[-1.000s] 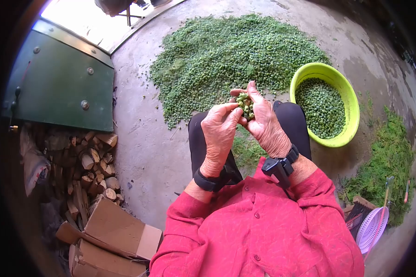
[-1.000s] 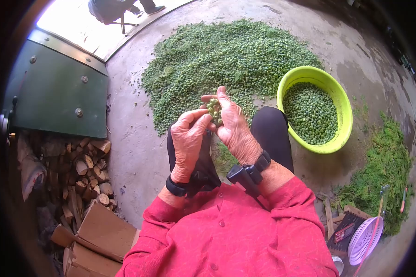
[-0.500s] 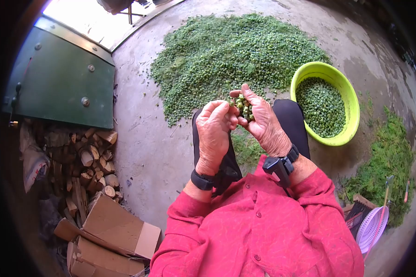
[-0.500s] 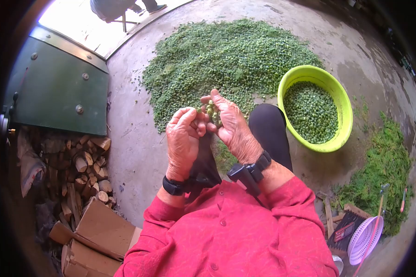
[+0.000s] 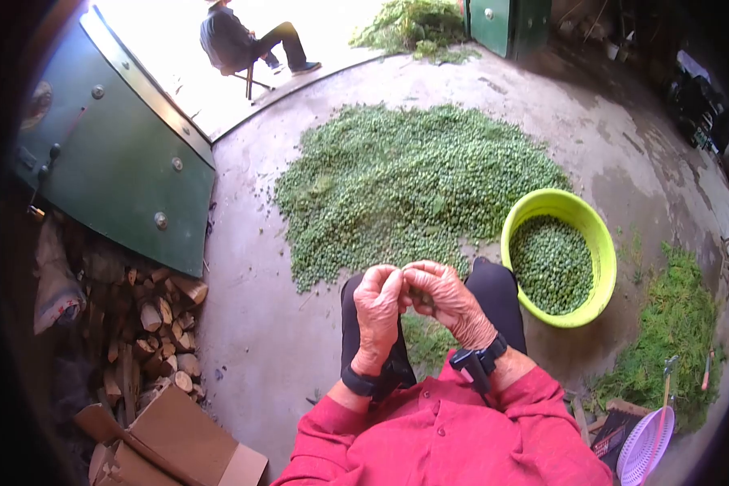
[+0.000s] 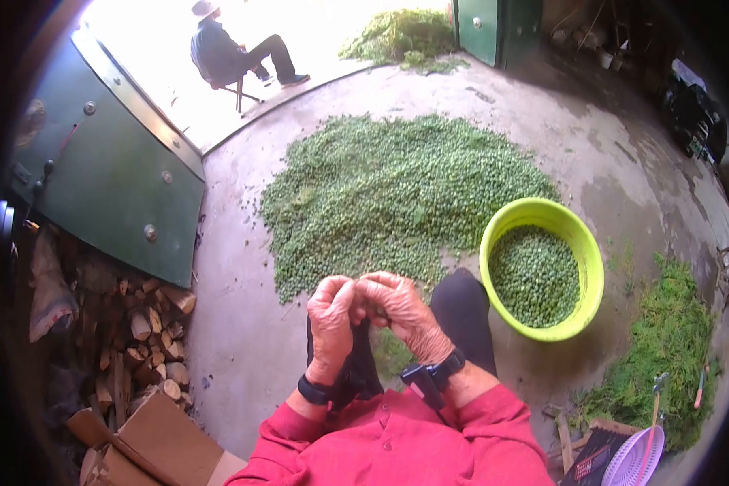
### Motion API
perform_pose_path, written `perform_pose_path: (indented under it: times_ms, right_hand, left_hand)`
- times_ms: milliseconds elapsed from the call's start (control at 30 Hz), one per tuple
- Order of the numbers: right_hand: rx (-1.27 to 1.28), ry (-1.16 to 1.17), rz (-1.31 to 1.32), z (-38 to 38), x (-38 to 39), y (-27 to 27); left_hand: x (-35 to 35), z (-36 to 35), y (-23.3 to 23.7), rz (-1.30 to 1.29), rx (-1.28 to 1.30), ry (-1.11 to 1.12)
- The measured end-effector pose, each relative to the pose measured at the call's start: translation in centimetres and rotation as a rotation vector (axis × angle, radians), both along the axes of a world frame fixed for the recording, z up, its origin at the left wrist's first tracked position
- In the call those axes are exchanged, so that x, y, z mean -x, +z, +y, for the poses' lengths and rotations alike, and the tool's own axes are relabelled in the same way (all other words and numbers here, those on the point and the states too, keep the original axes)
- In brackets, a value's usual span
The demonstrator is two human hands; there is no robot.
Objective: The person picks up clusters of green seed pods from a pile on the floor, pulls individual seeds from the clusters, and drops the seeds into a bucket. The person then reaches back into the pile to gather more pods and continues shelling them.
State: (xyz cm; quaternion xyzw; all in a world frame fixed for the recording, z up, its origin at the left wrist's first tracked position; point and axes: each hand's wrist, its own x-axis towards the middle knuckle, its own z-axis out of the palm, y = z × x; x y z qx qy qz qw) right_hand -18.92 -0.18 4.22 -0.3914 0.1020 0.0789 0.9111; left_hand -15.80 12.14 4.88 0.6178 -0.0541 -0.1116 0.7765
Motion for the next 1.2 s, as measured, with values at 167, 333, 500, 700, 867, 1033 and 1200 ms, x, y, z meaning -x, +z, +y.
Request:
perform_pose_path:
  times_ms: [167, 333, 500, 700, 867, 1033, 1200]
  right_hand:
    - [-0.088, -0.008, 0.044, -0.7, 0.0, -1.2]
    - [-0.358, -0.168, 0.089, -1.7, -0.2, -2.8]
    - [-0.459, -0.269, 0.099, -2.2, -0.4, -1.8]
    - [-0.403, -0.338, 0.129, -1.9, -0.4, -1.9]
    - [-0.469, -0.358, 0.19, -1.6, -0.6, -2.4]
    - [-0.464, -0.298, 0.174, -1.4, -0.6, -2.9]
    - [-0.467, -0.331, 0.176, -0.7, -0.8, -3.4]
  left_hand:
    - [-1.0, 0.5, -1.2, 0.348, 0.475, -0.063]
    - [-0.8, 1.3, -0.6, 0.384, 0.59, -0.05]
    - [-0.6, 0.9, -0.4, 0.356, 0.599, -0.094]
    - [-0.4, 0.3, -0.7, 0.314, 0.453, -0.106]
    - [1.0, -0.5, -0.1, 0.229, 0.176, -0.096]
    - [1.3, -1.5, -0.3, -0.04, -0.031, -0.181]
    - [1.4, -2.0, -1.6, -0.237, -0.213, -0.161]
